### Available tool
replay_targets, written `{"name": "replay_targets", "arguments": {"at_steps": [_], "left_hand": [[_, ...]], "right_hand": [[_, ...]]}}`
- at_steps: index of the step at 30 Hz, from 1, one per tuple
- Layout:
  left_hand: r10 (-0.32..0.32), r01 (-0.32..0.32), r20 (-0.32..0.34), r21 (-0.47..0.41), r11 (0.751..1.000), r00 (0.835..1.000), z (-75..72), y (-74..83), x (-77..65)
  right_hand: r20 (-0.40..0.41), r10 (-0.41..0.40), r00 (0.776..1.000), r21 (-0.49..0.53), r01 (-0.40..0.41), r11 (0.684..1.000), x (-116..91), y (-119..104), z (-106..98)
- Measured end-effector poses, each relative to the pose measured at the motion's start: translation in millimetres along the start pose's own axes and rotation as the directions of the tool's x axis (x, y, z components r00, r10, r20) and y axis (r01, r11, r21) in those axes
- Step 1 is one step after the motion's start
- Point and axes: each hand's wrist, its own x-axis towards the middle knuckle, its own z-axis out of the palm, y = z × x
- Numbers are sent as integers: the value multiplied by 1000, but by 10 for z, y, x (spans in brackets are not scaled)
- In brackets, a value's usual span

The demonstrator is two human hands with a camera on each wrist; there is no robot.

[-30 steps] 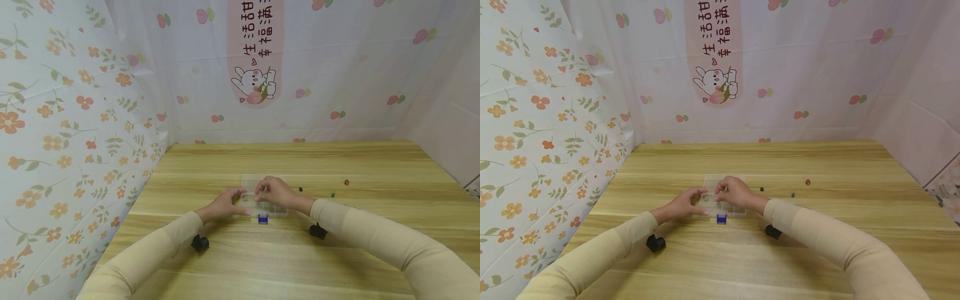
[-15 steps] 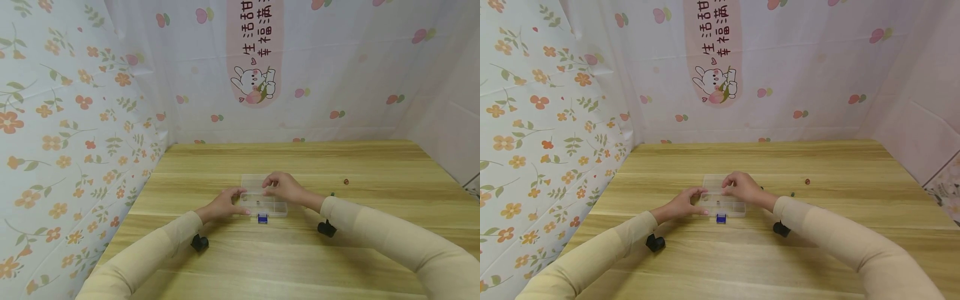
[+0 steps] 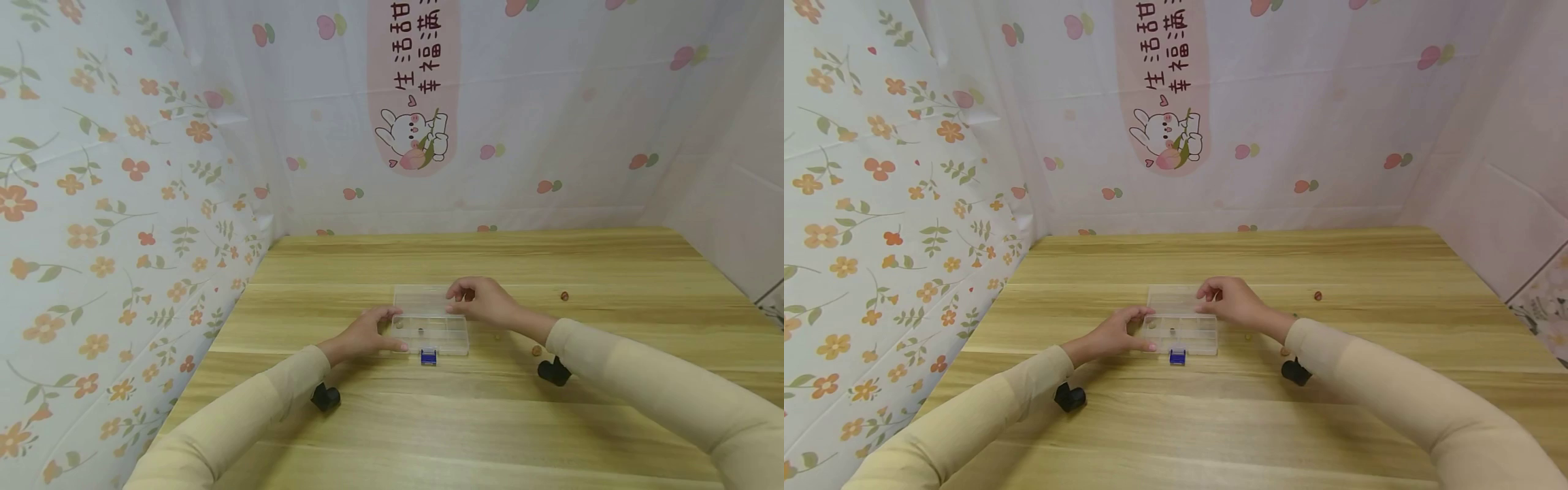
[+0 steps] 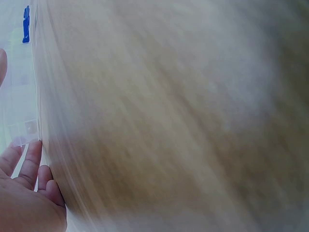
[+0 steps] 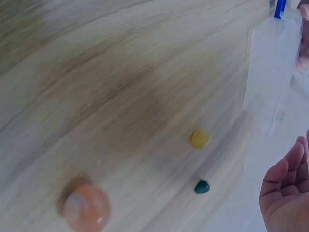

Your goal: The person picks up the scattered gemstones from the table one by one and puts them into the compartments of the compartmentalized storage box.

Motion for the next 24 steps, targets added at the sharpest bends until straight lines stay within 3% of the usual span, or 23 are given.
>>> {"name": "replay_targets", "arguments": {"at_steps": [24], "left_hand": [[-7,7,-7,22,1000,1000,3,6,-3]], "right_hand": [[-51,57,997,-28,-59,998,-266,315,-560]]}}
